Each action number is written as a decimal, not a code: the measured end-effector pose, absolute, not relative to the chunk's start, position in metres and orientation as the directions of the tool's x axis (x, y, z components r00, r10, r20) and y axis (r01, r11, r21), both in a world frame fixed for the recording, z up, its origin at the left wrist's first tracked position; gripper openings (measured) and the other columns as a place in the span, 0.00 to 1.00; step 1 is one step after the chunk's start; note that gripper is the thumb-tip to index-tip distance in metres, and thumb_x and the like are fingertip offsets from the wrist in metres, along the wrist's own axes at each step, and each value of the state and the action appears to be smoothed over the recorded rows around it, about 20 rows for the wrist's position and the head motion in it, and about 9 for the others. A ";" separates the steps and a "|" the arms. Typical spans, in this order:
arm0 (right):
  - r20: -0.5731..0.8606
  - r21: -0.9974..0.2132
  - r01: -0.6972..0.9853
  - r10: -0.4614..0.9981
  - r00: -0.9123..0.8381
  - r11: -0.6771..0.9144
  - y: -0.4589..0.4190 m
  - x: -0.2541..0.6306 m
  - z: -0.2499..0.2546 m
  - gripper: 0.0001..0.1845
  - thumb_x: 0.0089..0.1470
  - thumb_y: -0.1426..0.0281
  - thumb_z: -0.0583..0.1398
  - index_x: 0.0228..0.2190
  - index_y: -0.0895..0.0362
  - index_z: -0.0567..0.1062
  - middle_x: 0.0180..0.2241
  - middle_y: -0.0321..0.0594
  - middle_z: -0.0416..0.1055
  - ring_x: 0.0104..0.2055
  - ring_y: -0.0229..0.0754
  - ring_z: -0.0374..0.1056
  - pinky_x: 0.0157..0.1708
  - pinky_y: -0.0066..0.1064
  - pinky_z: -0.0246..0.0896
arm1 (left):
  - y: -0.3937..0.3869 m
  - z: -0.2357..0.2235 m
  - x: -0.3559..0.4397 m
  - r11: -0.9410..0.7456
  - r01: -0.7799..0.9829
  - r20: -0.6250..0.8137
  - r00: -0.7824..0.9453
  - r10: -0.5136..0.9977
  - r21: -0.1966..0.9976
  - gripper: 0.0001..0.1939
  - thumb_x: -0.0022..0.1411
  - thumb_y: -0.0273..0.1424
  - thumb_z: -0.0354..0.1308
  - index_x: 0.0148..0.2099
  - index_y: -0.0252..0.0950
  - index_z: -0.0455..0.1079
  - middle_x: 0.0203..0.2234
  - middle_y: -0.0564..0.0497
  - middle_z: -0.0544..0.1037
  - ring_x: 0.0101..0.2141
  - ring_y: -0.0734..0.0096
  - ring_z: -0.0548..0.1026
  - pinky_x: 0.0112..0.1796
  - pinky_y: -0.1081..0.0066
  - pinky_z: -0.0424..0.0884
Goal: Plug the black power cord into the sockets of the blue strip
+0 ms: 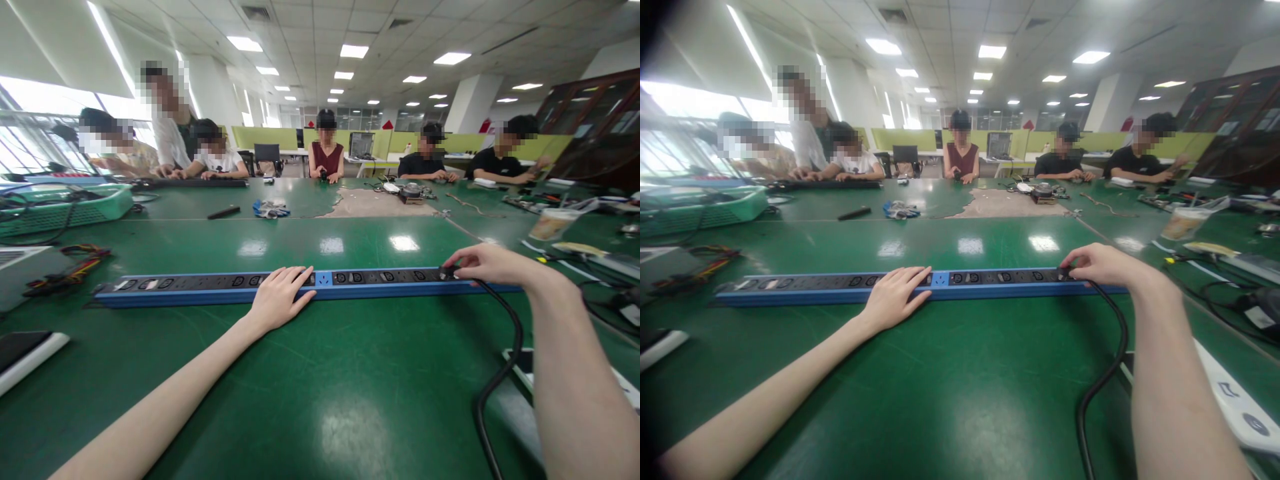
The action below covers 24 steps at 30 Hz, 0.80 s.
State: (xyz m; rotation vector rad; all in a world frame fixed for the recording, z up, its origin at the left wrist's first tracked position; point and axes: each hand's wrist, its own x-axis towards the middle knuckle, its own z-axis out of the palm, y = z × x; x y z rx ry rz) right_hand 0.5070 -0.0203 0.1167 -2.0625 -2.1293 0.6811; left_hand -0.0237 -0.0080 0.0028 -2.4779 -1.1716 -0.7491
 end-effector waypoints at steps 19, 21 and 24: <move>0.003 -0.069 0.997 0.999 -0.043 0.043 -0.009 0.492 0.105 0.23 0.45 0.65 0.67 0.45 0.53 0.75 0.31 0.35 0.77 0.30 0.39 0.71 0.30 0.29 0.58 | -0.010 0.005 -0.022 -0.623 0.781 0.570 0.529 0.629 -0.038 0.30 0.74 0.48 0.49 0.73 0.45 0.61 0.61 0.44 0.73 0.59 0.52 0.72 0.63 0.51 0.64; -0.002 -0.050 0.998 0.999 -0.046 0.046 -0.010 0.483 0.108 0.23 0.43 0.64 0.68 0.44 0.52 0.79 0.32 0.36 0.77 0.30 0.40 0.71 0.30 0.30 0.58 | -0.010 0.005 -0.022 -0.622 0.782 0.573 0.528 0.627 -0.040 0.30 0.74 0.48 0.49 0.73 0.45 0.61 0.61 0.44 0.74 0.59 0.52 0.72 0.63 0.51 0.64; -0.021 -0.066 0.996 0.998 -0.055 0.054 -0.010 0.476 0.110 0.19 0.44 0.57 0.68 0.37 0.52 0.82 0.33 0.38 0.78 0.32 0.42 0.71 0.32 0.31 0.59 | -0.011 0.006 -0.021 -0.621 0.783 0.571 0.528 0.628 -0.041 0.30 0.74 0.48 0.49 0.73 0.45 0.61 0.61 0.44 0.73 0.59 0.52 0.72 0.63 0.51 0.64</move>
